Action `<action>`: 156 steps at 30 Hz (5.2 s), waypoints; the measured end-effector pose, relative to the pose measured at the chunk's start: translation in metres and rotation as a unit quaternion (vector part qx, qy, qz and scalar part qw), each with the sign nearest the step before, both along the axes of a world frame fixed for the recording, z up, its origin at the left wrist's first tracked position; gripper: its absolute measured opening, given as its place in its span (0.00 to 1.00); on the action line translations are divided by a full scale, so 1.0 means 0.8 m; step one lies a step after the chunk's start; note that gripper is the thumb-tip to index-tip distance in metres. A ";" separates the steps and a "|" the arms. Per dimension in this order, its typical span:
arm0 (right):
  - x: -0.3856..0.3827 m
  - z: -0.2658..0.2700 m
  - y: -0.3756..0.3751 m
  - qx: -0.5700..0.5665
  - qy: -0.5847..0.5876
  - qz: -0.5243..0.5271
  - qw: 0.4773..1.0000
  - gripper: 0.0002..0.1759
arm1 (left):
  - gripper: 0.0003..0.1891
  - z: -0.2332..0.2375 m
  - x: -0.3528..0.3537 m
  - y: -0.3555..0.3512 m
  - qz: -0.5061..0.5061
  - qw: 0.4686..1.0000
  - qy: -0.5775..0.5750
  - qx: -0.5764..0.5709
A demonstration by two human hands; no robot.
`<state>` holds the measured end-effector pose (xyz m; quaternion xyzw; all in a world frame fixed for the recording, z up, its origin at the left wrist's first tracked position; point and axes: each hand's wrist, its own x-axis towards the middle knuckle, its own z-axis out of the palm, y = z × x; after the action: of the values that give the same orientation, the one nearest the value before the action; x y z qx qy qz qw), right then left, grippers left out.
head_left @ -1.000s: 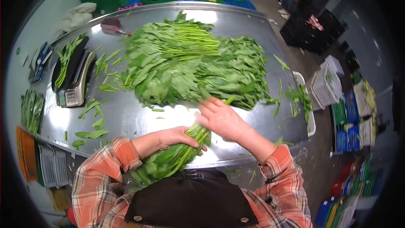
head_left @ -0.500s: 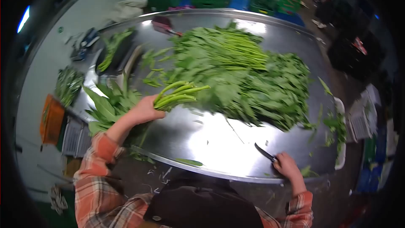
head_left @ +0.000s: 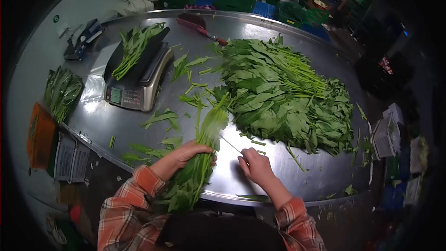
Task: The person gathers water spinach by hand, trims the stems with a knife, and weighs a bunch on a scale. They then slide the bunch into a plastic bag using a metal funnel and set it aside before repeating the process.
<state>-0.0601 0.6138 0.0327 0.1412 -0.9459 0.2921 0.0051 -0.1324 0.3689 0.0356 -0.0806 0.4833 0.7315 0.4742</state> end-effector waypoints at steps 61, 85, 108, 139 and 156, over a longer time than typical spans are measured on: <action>-0.055 -0.011 -0.094 -0.342 -0.406 0.013 0.847 0.24 | 0.29 0.011 0.175 -0.135 -0.002 0.999 0.037 -0.023; -0.092 -0.017 0.049 -0.041 0.096 -0.157 0.982 0.12 | 0.29 0.016 0.162 -0.153 -0.246 0.944 0.156 -0.153; -0.020 0.023 -0.066 -0.229 -0.071 0.157 0.958 0.18 | 0.35 0.090 0.142 -0.138 -0.391 0.762 0.345 -0.385; -0.065 -0.035 -0.044 -0.886 -0.276 -0.057 0.368 0.05 | 0.29 0.123 0.137 -0.212 -0.220 0.279 0.767 -0.535; -0.070 0.049 -0.110 -0.098 0.101 0.348 0.927 0.21 | 0.33 0.144 0.106 -0.217 -0.219 0.315 0.797 -0.467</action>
<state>-0.1161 0.5262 0.0722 0.4887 -0.7985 0.3513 0.0122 -0.0474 0.1953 0.1509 0.4415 0.8894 -0.0351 -0.1133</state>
